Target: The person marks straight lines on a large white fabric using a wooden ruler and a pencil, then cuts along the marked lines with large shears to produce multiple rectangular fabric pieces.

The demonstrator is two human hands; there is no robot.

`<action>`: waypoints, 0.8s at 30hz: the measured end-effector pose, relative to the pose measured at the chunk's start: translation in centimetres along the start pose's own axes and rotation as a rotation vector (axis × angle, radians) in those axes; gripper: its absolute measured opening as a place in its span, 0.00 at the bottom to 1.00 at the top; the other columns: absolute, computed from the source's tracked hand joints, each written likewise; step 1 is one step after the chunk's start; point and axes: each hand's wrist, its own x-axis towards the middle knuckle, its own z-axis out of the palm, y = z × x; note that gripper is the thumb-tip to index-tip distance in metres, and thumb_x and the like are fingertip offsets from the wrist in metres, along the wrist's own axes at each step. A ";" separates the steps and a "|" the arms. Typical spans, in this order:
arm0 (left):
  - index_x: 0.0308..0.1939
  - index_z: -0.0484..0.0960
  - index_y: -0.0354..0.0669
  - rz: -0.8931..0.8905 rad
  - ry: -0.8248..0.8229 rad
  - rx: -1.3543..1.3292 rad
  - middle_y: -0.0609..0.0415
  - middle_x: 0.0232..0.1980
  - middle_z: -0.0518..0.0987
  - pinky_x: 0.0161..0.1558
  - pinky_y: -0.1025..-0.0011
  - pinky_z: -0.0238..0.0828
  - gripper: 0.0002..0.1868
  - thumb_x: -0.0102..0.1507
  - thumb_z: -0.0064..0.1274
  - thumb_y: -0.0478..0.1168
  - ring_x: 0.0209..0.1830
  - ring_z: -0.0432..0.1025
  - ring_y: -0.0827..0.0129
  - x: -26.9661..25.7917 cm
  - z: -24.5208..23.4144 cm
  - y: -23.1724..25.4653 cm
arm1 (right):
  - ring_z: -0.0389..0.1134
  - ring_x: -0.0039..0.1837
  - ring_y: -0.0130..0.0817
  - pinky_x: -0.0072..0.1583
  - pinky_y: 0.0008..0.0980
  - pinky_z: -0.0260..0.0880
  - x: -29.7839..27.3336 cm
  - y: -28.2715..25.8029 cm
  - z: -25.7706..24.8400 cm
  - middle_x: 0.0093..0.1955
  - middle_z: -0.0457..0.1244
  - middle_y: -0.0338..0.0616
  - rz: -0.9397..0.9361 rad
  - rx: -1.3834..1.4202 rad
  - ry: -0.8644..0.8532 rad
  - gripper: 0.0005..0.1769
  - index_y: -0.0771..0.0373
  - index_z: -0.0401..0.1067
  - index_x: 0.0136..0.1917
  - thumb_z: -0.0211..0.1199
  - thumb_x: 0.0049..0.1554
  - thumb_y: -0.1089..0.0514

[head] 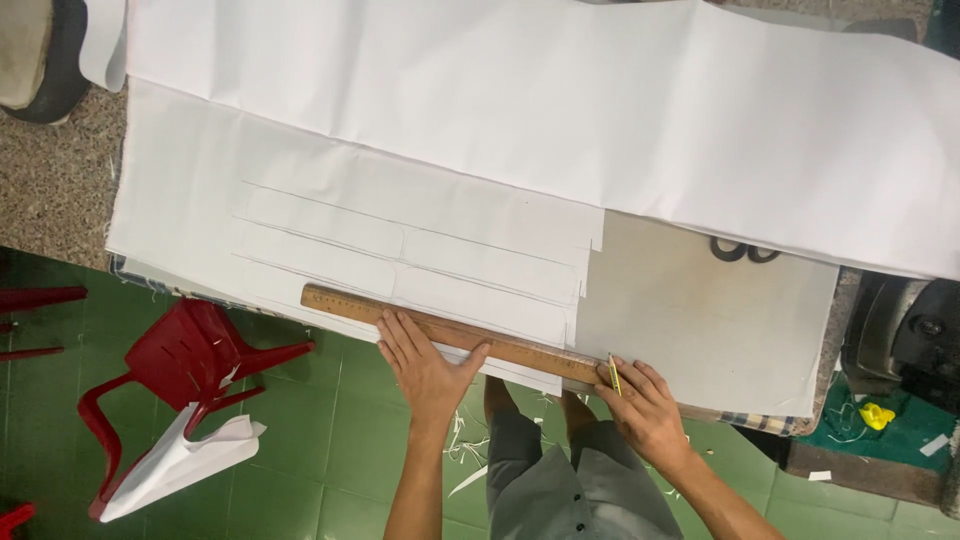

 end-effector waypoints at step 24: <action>0.80 0.33 0.30 -0.057 -0.129 -0.022 0.38 0.85 0.32 0.80 0.49 0.19 0.79 0.50 0.55 0.82 0.85 0.26 0.48 0.5 -0.6 0.0 | 0.67 0.71 0.46 0.72 0.49 0.63 0.2 0.1 0.0 0.68 0.66 0.44 -0.020 -0.020 -0.016 0.15 0.57 0.71 0.59 0.65 0.59 0.68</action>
